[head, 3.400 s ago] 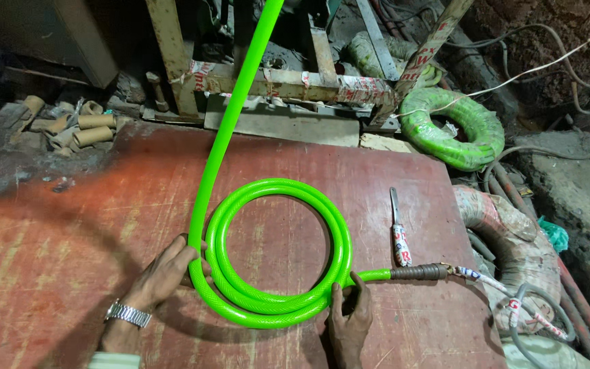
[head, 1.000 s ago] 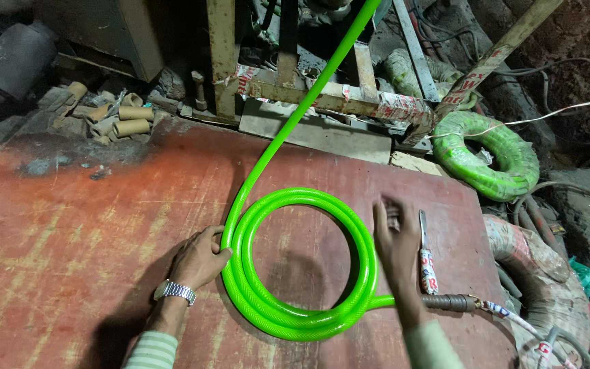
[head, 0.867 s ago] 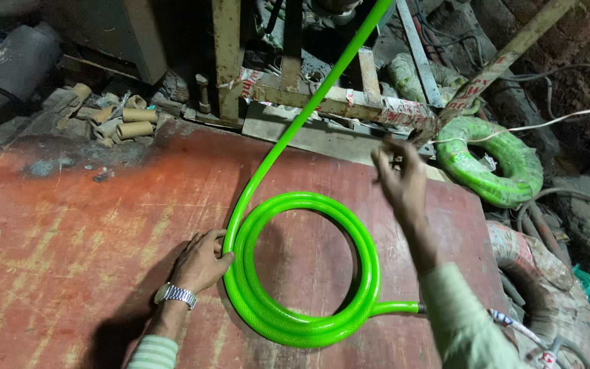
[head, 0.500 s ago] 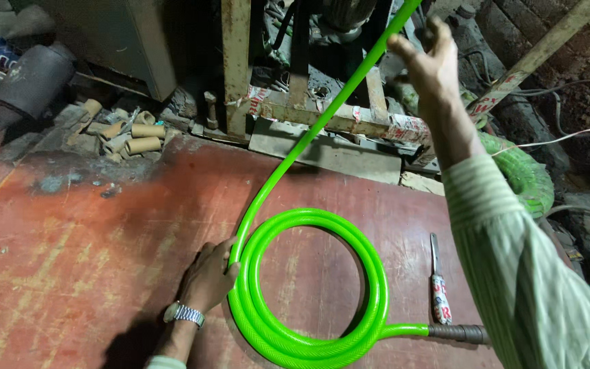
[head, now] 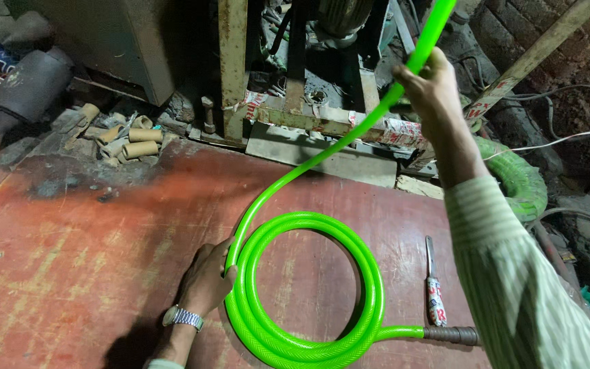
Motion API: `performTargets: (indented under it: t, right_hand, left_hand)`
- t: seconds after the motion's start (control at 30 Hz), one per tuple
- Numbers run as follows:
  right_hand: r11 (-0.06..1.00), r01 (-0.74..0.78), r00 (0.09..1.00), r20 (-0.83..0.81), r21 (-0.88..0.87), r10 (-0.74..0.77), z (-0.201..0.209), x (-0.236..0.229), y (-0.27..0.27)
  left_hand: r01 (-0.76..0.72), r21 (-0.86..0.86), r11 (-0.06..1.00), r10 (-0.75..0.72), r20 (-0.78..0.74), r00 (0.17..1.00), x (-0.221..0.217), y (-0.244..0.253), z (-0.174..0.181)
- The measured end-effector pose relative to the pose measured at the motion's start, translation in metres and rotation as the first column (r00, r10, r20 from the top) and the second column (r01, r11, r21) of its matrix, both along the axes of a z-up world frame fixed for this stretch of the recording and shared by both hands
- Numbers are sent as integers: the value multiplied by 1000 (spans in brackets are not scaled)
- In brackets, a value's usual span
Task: The person coils a green hose by hand on a wooden surface, looping the length of the hose into a circular bundle.
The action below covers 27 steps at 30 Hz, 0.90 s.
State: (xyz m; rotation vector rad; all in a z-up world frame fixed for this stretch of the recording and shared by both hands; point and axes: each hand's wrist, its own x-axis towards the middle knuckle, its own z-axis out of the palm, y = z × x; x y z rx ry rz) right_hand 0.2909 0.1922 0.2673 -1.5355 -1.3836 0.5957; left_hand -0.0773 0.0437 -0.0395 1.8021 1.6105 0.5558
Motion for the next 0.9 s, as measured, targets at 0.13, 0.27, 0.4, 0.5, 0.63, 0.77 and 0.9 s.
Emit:
performTargets:
  t: [0.13, 0.27, 0.4, 0.5, 0.63, 0.77, 0.9]
  right_hand:
    - [999, -18, 999, -49, -38, 16, 4, 18, -42]
    - [998, 63, 988, 140, 4, -62, -12, 69, -59]
    - [982, 183, 934, 306, 37, -185, -26, 124, -75]
    - [976, 214, 918, 337, 26, -210, -28, 140, -93]
    - [988, 150, 982, 122, -23, -146, -37, 119, -99]
    - [987, 141, 987, 95, -78, -133, -41, 89, -102]
    - [971, 187, 973, 167, -149, -161, -39, 75, -112]
  left_hand:
    - [16, 178, 984, -17, 2, 1000, -3, 4, -28]
    - [20, 249, 968, -29, 33, 999, -3, 5, -30]
    - [35, 228, 973, -49, 57, 997, -3, 4, -28]
    - [42, 265, 963, -59, 56, 997, -4, 5, -39]
    - [47, 271, 961, -55, 23, 998, -4, 7, -48]
    - [21, 258, 966, -48, 98, 994, -2, 9, -62]
    - [-5, 253, 968, -35, 156, 987, 0, 9, -61]
